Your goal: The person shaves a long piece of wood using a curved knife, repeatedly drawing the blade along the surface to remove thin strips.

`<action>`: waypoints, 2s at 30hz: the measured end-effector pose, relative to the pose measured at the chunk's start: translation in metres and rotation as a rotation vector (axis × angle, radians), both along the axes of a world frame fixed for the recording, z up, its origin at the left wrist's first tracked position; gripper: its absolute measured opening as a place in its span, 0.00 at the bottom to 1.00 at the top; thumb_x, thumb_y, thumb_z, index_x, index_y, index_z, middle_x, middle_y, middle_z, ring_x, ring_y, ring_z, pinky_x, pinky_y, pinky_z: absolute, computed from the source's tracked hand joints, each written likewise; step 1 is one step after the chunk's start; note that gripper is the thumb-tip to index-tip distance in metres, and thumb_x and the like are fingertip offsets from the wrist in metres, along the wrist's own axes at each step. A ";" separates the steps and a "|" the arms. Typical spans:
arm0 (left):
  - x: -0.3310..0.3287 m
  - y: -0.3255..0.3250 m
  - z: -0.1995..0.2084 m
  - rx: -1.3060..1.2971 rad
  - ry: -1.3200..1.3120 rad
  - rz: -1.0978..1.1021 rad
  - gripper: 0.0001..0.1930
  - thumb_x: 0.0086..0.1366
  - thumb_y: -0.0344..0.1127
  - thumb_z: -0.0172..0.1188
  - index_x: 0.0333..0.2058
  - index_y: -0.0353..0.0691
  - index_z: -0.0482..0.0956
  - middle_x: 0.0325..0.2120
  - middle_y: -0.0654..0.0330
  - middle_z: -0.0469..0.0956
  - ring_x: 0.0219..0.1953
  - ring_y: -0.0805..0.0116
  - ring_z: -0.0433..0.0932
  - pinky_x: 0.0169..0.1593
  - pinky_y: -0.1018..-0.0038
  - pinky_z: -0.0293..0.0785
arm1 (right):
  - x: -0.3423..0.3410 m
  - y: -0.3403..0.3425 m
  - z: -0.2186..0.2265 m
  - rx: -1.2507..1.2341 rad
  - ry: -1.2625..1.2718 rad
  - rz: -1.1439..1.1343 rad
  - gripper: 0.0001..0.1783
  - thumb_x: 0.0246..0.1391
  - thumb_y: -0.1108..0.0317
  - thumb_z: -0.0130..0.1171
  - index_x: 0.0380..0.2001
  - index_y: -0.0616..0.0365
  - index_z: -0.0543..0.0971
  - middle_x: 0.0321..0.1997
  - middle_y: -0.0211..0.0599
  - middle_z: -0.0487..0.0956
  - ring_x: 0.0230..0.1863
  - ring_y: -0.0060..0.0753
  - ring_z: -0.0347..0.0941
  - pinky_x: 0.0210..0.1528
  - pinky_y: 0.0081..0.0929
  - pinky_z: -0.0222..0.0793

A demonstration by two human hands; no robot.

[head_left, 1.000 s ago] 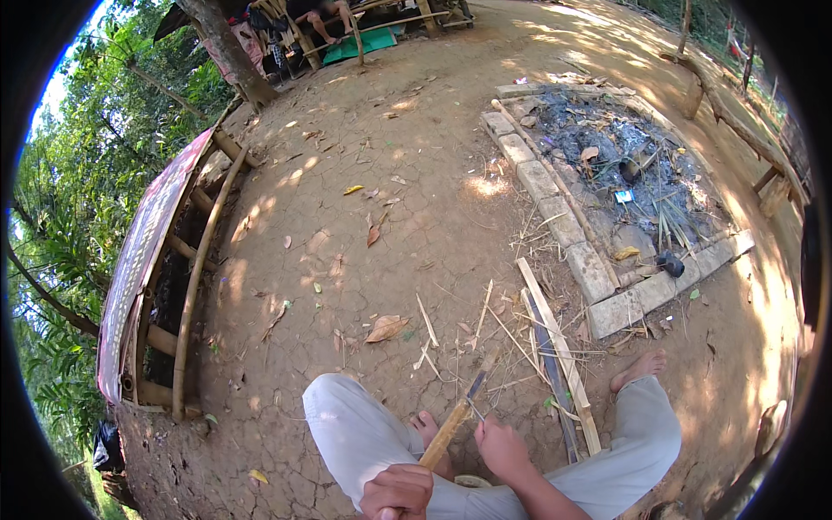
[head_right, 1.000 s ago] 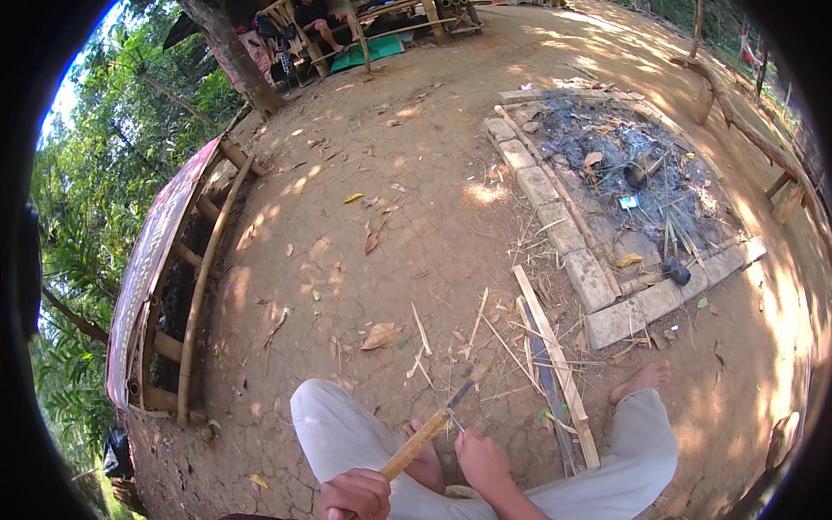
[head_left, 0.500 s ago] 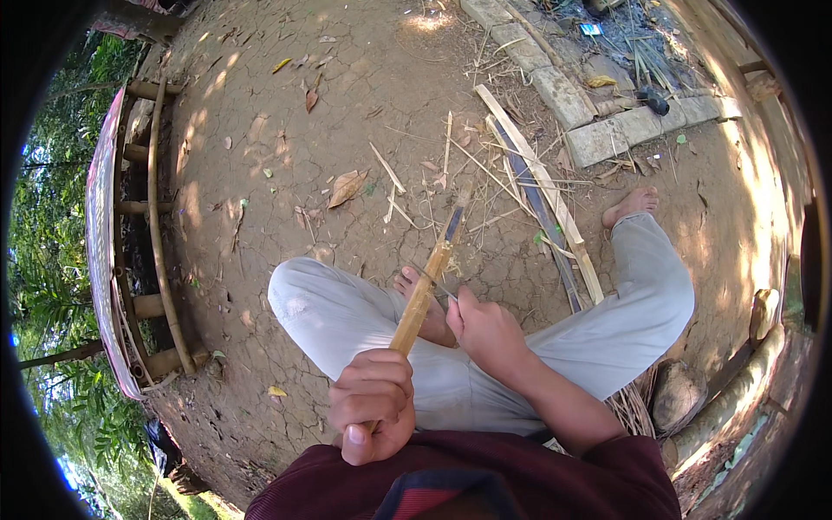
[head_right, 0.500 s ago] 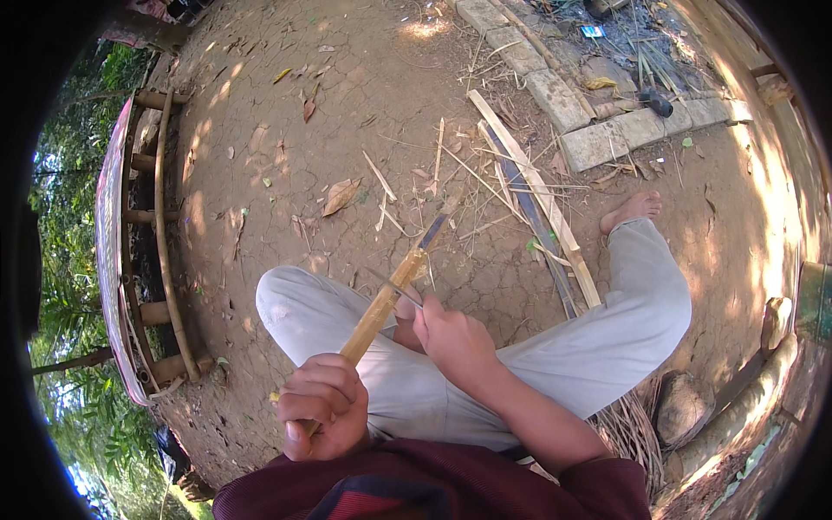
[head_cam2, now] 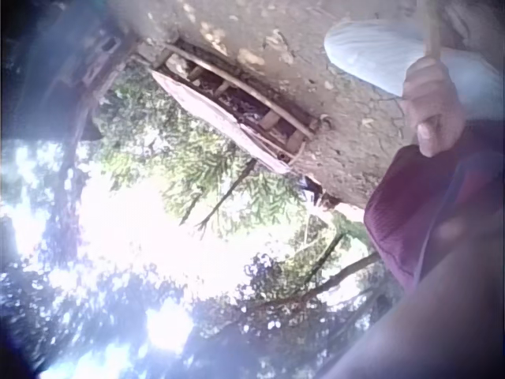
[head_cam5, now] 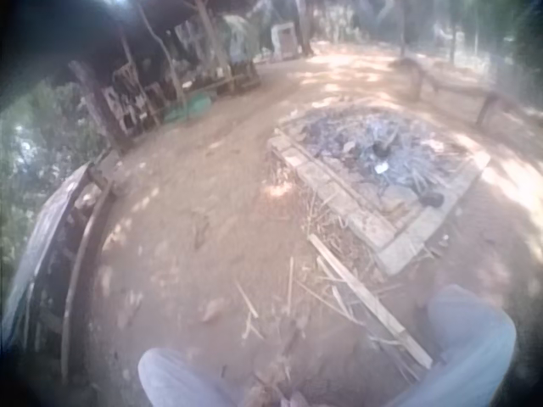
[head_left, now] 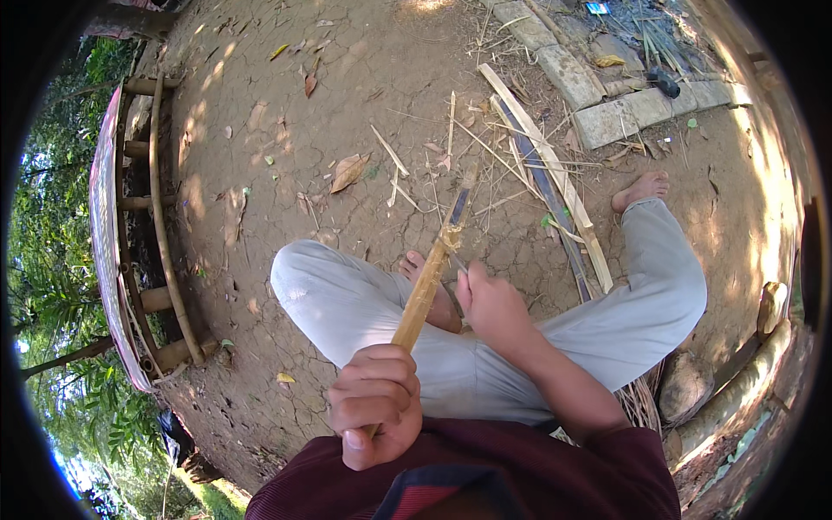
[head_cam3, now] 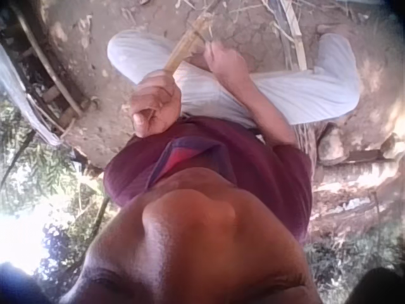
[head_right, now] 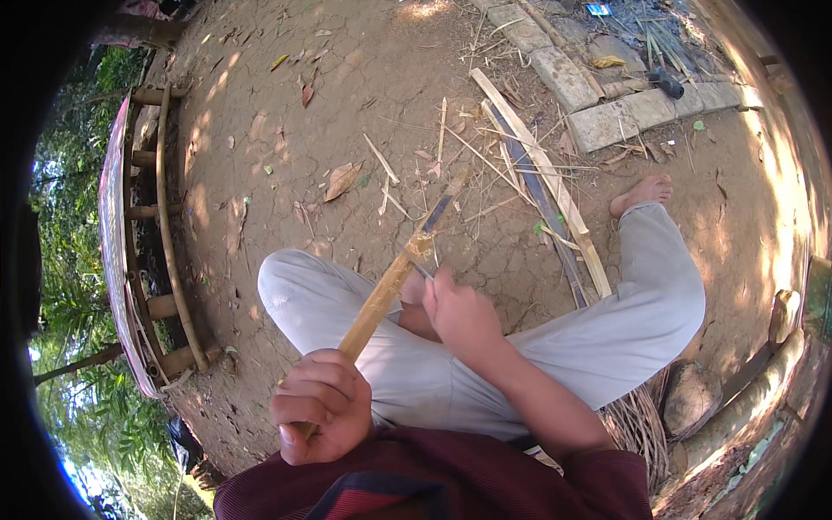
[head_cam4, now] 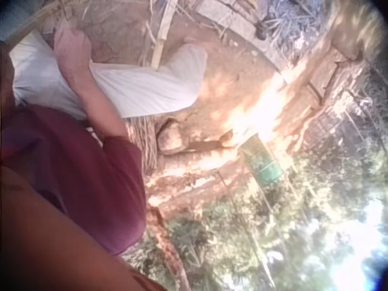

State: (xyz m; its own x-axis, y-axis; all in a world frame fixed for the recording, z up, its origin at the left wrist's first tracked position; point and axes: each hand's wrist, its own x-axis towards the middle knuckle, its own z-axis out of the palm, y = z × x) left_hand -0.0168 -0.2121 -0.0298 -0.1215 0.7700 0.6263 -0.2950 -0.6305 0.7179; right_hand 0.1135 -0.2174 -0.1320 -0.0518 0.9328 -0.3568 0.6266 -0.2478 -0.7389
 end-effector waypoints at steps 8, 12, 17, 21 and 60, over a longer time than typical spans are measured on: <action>0.002 0.004 0.002 -0.042 -0.014 0.023 0.18 0.69 0.45 0.39 0.21 0.43 0.61 0.03 0.66 0.55 0.04 0.75 0.49 0.12 0.74 0.52 | -0.003 -0.014 0.030 0.033 -0.015 0.044 0.12 0.64 0.63 0.49 0.32 0.62 0.70 0.20 0.54 0.77 0.23 0.62 0.75 0.27 0.56 0.71; 0.012 -0.001 0.002 0.025 -0.041 0.041 0.21 0.70 0.42 0.39 0.17 0.40 0.60 0.03 0.67 0.54 0.04 0.75 0.51 0.11 0.75 0.52 | 0.014 0.005 -0.018 -0.089 -0.069 0.003 0.12 0.64 0.62 0.48 0.33 0.61 0.71 0.22 0.55 0.78 0.25 0.63 0.76 0.30 0.56 0.73; 0.011 0.005 0.001 0.035 -0.078 0.067 0.20 0.69 0.41 0.39 0.17 0.40 0.60 0.03 0.67 0.55 0.04 0.76 0.51 0.11 0.76 0.53 | 0.009 -0.007 0.025 -0.014 0.024 0.071 0.13 0.63 0.62 0.51 0.32 0.62 0.70 0.19 0.54 0.76 0.23 0.61 0.75 0.26 0.55 0.70; 0.004 0.001 0.001 -0.022 -0.008 0.058 0.19 0.69 0.46 0.41 0.21 0.43 0.61 0.02 0.67 0.56 0.04 0.76 0.50 0.13 0.74 0.55 | 0.002 -0.022 0.079 0.079 0.094 0.151 0.12 0.63 0.62 0.52 0.33 0.60 0.69 0.18 0.53 0.76 0.22 0.58 0.76 0.25 0.54 0.70; 0.012 -0.008 -0.002 -0.026 0.016 0.067 0.18 0.69 0.47 0.38 0.21 0.45 0.59 0.04 0.68 0.53 0.07 0.76 0.50 0.17 0.75 0.53 | 0.019 0.001 -0.025 -0.094 -0.144 0.047 0.13 0.64 0.61 0.49 0.33 0.62 0.70 0.19 0.57 0.76 0.24 0.64 0.75 0.27 0.55 0.71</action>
